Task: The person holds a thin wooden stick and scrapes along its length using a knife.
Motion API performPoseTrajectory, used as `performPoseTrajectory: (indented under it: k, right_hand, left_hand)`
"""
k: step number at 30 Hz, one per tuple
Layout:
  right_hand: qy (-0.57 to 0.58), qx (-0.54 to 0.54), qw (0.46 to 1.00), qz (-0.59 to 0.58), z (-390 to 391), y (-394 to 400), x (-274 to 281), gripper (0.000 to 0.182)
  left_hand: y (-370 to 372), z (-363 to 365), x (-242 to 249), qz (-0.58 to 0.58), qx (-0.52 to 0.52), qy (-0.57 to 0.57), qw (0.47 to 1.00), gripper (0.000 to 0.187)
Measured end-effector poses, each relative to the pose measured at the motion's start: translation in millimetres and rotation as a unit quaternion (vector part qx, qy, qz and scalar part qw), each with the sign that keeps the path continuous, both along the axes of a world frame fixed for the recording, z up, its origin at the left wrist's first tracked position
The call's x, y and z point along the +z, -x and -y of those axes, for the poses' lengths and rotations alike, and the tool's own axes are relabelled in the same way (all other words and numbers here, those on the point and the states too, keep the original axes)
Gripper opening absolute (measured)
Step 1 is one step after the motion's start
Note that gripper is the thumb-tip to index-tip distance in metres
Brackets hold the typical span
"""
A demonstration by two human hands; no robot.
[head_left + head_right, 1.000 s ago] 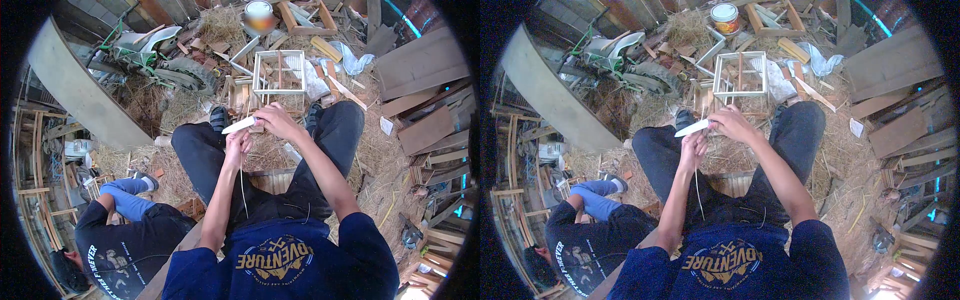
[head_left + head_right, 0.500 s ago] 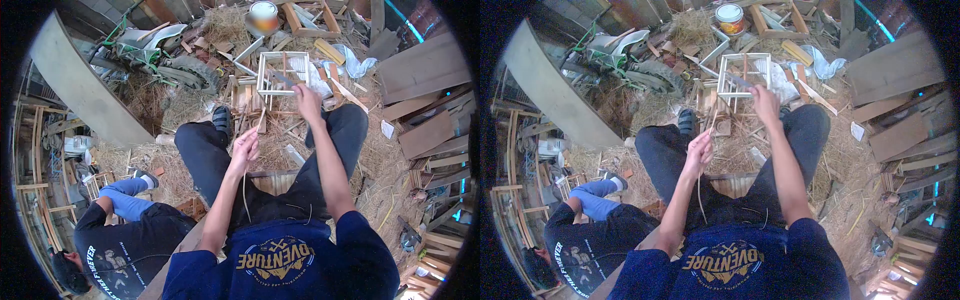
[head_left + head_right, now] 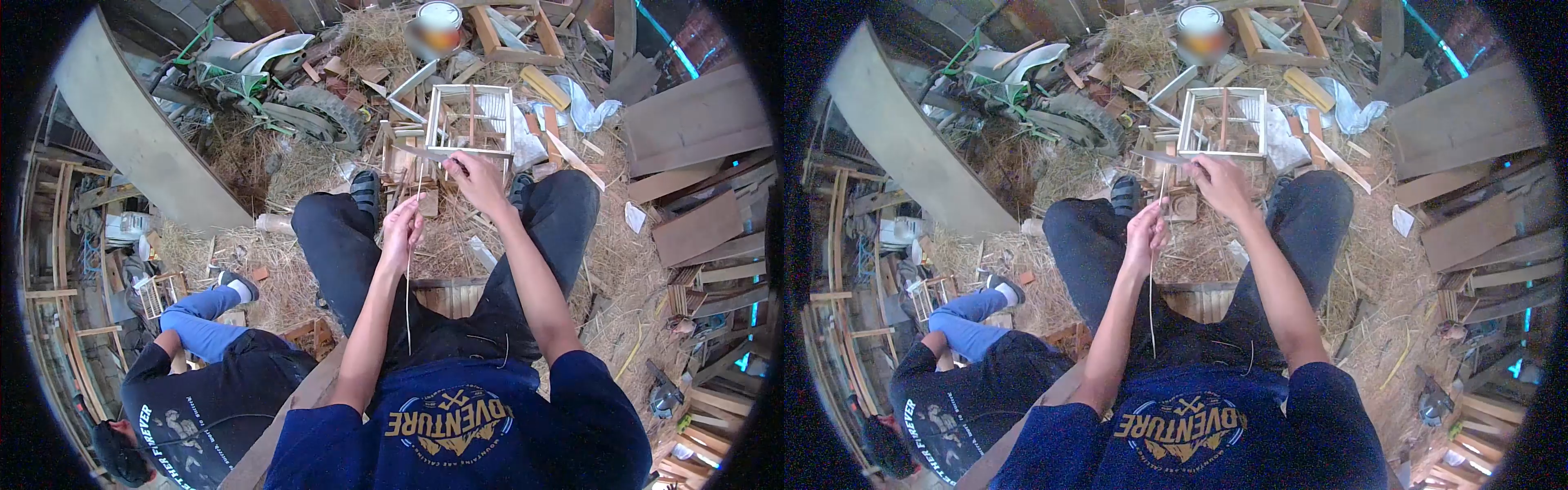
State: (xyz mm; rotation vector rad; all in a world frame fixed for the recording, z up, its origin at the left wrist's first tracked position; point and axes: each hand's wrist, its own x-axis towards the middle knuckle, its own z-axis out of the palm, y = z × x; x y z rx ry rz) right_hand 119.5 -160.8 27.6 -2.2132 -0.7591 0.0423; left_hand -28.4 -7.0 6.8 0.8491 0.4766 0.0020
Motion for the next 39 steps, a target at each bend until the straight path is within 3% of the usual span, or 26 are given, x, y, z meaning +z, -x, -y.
performPoseTrajectory:
  k: [10, 13, 20, 23, 28, 39]
  right_hand:
    - [-0.021, 0.072, 0.997, -0.007, -17.9, 9.4, 5.1, 0.034]
    - [-0.01, 0.105, 0.994, -0.002, -18.2, 9.9, 1.3, 0.035]
    - [-0.031, 0.146, 0.988, 0.044, -18.6, 13.2, -17.3, 0.041]
    - [0.029, 0.148, 0.988, -0.027, -16.4, 13.2, -4.3, 0.043]
    - [0.013, 0.151, 0.988, -0.021, -14.9, 14.7, -3.0, 0.046]
    - [0.007, 0.179, 0.984, 0.01, -16.1, 22.8, 3.8, 0.041]
  left_hand:
    - [-4.3, 3.6, -13.0, 0.002, 0.084, -0.042, 0.996, 0.024]
    - [0.6, -4.4, -18.1, 0.06, 0.07, 0.004, 0.996, 0.02]
    - [0.7, -7.8, -23.5, 0.044, 0.058, 0.103, 0.992, 0.022]
    - [-1.1, -4.5, -19.4, 0.025, 0.079, 0.131, 0.988, 0.024]
    - [-1.0, -3.7, -21.4, 0.023, 0.093, 0.136, 0.986, 0.023]
    - [1.4, -1.9, -9.9, 0.031, 0.059, 0.089, 0.994, 0.042]
